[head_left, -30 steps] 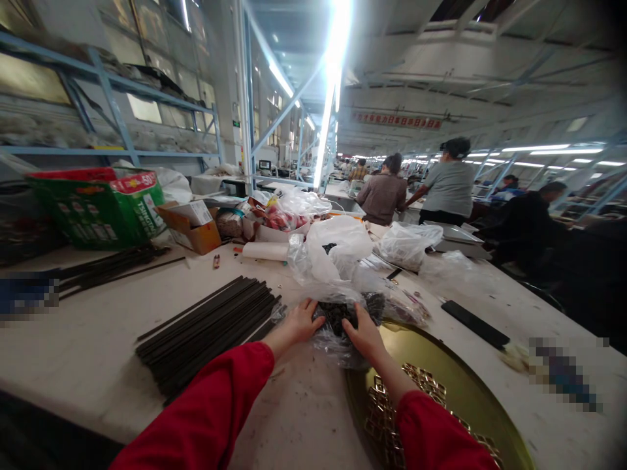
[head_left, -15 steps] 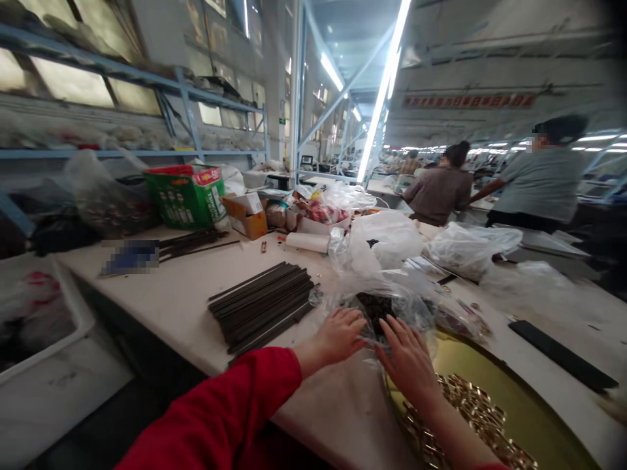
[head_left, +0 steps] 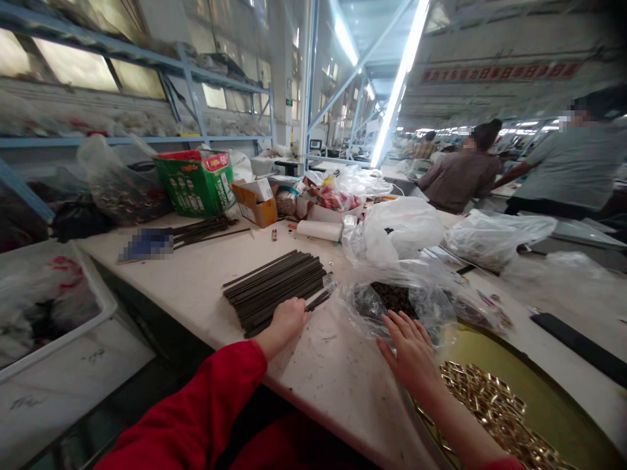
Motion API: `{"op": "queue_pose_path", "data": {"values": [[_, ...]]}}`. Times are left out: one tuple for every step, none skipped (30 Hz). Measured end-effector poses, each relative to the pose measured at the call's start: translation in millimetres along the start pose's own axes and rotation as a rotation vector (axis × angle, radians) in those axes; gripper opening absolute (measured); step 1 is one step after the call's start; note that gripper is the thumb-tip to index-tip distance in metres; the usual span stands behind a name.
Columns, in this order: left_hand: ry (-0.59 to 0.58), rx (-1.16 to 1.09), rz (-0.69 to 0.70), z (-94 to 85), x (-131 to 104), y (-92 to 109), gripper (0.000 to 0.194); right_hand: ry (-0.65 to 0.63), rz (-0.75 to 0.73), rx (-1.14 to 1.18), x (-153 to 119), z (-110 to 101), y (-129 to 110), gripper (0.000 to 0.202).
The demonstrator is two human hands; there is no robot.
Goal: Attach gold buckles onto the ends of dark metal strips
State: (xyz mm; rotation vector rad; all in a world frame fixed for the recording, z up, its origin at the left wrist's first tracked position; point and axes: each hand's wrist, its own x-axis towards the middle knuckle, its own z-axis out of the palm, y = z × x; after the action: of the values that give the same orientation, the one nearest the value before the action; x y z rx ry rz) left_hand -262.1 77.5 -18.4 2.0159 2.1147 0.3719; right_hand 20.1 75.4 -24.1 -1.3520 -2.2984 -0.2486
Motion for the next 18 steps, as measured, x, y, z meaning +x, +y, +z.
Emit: {"op": "queue_pose_path", "data": {"values": [[-0.001, -0.02, -0.006, -5.0, -4, 1, 0.017, 0.004, 0.013, 0.061, -4, -7, -5, 0.04], [-0.004, -0.043, -0.007, -10.5, -10, 2, 0.022, 0.0, 0.043, 0.142, -8, -14, -10, 0.038], [-0.015, -0.066, 0.0, -16.0, -17, 3, 0.025, -0.018, 0.089, 0.246, -13, -21, -17, 0.037], [-0.038, -0.1, 0.025, -21.1, -26, 5, 0.027, -0.049, 0.158, 0.37, -18, -27, -25, 0.035], [-0.078, -0.145, 0.07, -25.2, -37, 8, 0.027, -0.089, 0.244, 0.513, -22, -32, -34, 0.033], [-0.135, -0.207, 0.137, -28.2, -48, 13, 0.026, -0.131, 0.345, 0.672, -26, -35, -43, 0.034], [-0.206, -0.297, 0.223, -29.8, -59, 18, 0.026, -0.167, 0.455, 0.843, -30, -38, -52, 0.036], [-0.267, -0.367, 0.295, -29.9, -70, 24, 0.026, -0.193, 0.565, 1.015, -32, -39, -60, 0.04], [-0.308, -0.417, 0.351, -28.7, -80, 30, 0.027, -0.204, 0.668, 1.171, -35, -40, -67, 0.044], [-0.334, -0.439, 0.388, -26.4, -89, 36, 0.03, -0.197, 0.757, 1.296, -38, -40, -71, 0.047], [-0.343, -0.43, 0.403, -23.2, -96, 41, 0.032, -0.179, 0.827, 1.384, -41, -39, -74, 0.048], [-0.347, -0.412, 0.408, -19.4, -102, 45, 0.034, -0.155, 0.884, 1.435, -44, -38, -76, 0.047], [-0.359, -0.399, 0.408, -15.6, -106, 48, 0.035, -0.13, 0.93, 1.462, -48, -37, -76, 0.045], [-0.381, -0.402, 0.406, -11.9, -109, 51, 0.035, -0.109, 0.967, 1.48, -52, -36, -76, 0.044], [-0.41, -0.422, 0.401, -8.7, -111, 54, 0.034, -0.1, 0.997, 1.497, -57, -36, -75, 0.043], [-0.442, -0.456, 0.393, -6.1, -112, 56, 0.034, -0.099, 1.02, 1.515, -61, -36, -75, 0.042], [-0.469, -0.491, 0.382, -4.1, -113, 59, 0.034, -0.1, 1.036, 1.53, -65, -36, -74, 0.041], [-0.488, -0.517, 0.368, -2.6, -113, 62, 0.033, -0.101, 1.045, 1.54, -68, -36, -74, 0.04]]}}
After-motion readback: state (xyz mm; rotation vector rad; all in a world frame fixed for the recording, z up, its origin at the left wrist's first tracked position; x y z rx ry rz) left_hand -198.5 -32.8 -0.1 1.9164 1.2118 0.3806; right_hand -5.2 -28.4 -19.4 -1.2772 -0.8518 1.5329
